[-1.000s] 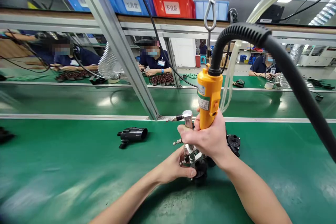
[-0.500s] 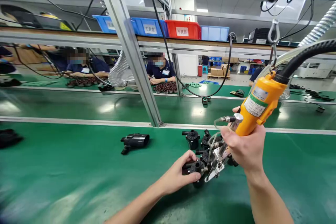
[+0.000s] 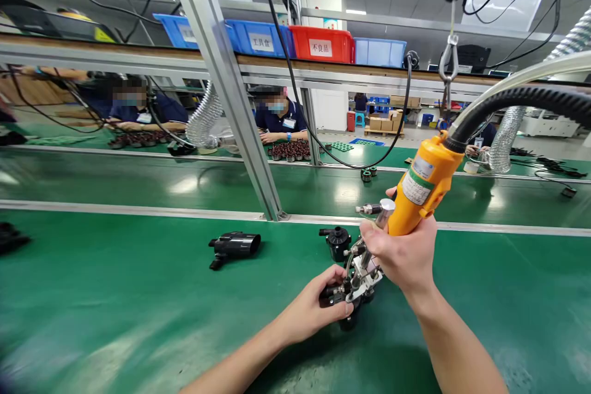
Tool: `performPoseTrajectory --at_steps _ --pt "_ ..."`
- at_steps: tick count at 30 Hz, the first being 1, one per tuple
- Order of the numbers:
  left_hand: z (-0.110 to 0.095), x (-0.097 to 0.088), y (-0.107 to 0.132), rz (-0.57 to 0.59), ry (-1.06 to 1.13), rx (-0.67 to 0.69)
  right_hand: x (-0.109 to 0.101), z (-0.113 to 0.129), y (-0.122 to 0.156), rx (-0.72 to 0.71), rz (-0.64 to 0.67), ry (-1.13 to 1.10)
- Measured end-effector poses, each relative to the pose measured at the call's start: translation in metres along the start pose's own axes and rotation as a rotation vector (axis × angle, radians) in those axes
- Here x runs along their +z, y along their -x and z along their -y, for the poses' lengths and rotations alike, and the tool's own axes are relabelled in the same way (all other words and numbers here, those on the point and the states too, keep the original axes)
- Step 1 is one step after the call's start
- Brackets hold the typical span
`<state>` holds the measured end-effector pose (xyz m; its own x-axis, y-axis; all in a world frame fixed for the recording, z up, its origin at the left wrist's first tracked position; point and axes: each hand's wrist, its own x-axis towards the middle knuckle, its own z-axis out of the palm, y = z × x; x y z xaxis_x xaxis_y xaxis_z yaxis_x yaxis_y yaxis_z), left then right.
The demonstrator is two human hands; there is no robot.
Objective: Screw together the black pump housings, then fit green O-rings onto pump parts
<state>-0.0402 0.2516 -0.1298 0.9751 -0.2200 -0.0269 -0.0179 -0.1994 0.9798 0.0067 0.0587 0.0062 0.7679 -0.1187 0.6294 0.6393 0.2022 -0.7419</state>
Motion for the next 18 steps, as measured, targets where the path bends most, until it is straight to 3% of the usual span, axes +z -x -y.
performPoseTrajectory --at_steps 7,18 --pt "0.002 -0.001 -0.001 0.017 -0.054 0.04 0.02 -0.012 0.008 0.029 0.118 0.034" --pt "0.006 0.003 -0.001 -0.039 -0.081 0.052 0.019 -0.015 0.004 0.06 0.075 0.069"
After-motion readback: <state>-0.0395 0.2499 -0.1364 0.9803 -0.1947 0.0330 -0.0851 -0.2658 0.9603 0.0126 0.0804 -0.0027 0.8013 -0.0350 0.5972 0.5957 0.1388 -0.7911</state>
